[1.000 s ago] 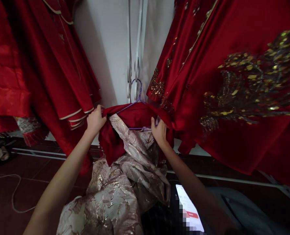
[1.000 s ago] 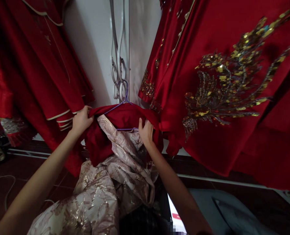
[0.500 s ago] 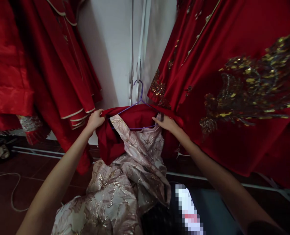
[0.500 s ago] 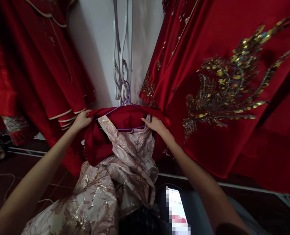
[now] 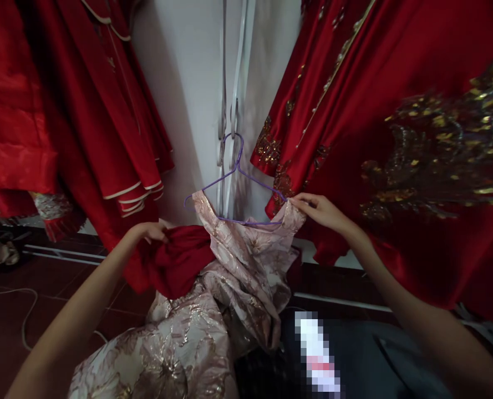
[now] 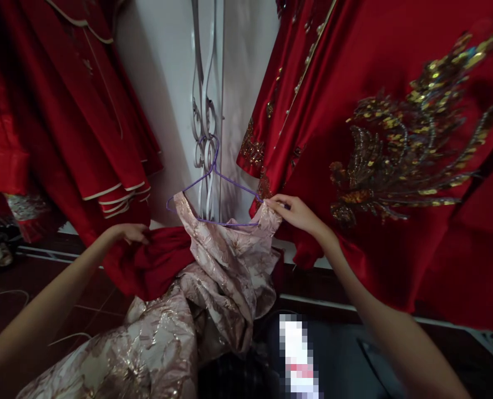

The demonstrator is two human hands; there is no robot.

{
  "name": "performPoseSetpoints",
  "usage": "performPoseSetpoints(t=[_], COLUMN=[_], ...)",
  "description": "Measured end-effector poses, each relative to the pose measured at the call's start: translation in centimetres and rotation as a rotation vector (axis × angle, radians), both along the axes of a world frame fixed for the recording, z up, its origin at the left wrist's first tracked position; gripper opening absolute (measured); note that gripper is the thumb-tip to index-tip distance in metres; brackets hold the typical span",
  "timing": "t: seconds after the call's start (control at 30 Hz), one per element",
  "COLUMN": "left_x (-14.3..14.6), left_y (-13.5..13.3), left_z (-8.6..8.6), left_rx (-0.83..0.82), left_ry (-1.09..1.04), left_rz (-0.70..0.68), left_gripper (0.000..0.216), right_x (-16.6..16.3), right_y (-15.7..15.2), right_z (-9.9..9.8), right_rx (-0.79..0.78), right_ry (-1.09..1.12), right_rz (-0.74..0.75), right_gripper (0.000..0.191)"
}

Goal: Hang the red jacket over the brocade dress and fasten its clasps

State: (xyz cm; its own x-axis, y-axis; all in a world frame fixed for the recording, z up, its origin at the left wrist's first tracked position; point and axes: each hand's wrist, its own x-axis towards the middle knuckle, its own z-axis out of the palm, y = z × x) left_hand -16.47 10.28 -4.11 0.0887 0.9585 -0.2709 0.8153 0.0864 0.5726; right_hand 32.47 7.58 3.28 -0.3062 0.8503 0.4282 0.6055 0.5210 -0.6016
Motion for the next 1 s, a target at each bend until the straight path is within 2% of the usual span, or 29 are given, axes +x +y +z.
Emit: performPoseSetpoints(t=[0.07,0.13,0.23,0.3,0.43,0.53,0.63,0.73,0.8,0.87,0.93,1.0], left_x=[0.3,1.5,4.4,6.2,7.6,6.7,5.0,3.3,2.8,3.0,4.2,6.2], left_y=[0.0,0.4,1.4,1.9,2.1,1.8,1.0,-0.4,-1.5,-2.6,-3.5,-4.1], left_z=[0.2,1.1,3.1,4.3,5.6,5.4,3.9,1.2,-0.5,-1.3,-0.9,0.5], left_rx=[0.031,0.277,0.705,0.812,0.777,0.815,0.793,0.691,0.627,0.63,0.717,0.837], left_ry=[0.095,0.13,0.095,0.086,0.045,-0.014,0.017,0.086,0.132,0.185,0.249,0.287], left_rz=[-0.113,-0.186,-0.24,-0.303,-0.396,-0.33,-0.192,-0.14,-0.163,-0.184,-0.194,-0.231], left_gripper=[0.074,0.082,0.064,0.053,0.055,0.053,0.051,0.048,0.045,0.04,0.036,0.034], right_x=[-0.1,-0.3,-0.5,-0.6,-0.9,-0.5,0.9,2.3,2.5,1.7,0.1,-1.9], right_y=[0.5,1.0,1.7,1.9,2.3,2.6,2.0,0.2,-1.3,-2.8,-4.0,-4.9], right_z=[-0.5,-1.0,-1.5,-1.8,-2.2,-2.7,-4.0,-6.3,-7.8,-8.6,-8.5,-7.3], right_rx=[0.037,0.066,0.102,0.128,0.198,0.213,0.2,0.088,0.015,-0.014,-0.001,0.044], right_ry=[0.007,0.037,0.108,0.144,0.259,0.418,0.566,0.62,0.567,0.448,0.322,0.25], right_rz=[-0.026,-0.061,-0.091,-0.094,-0.133,-0.219,-0.359,-0.422,-0.378,-0.271,-0.155,-0.084], right_gripper=[0.04,0.04,0.039,0.037,0.032,0.029,0.03,0.034,0.036,0.035,0.033,0.03])
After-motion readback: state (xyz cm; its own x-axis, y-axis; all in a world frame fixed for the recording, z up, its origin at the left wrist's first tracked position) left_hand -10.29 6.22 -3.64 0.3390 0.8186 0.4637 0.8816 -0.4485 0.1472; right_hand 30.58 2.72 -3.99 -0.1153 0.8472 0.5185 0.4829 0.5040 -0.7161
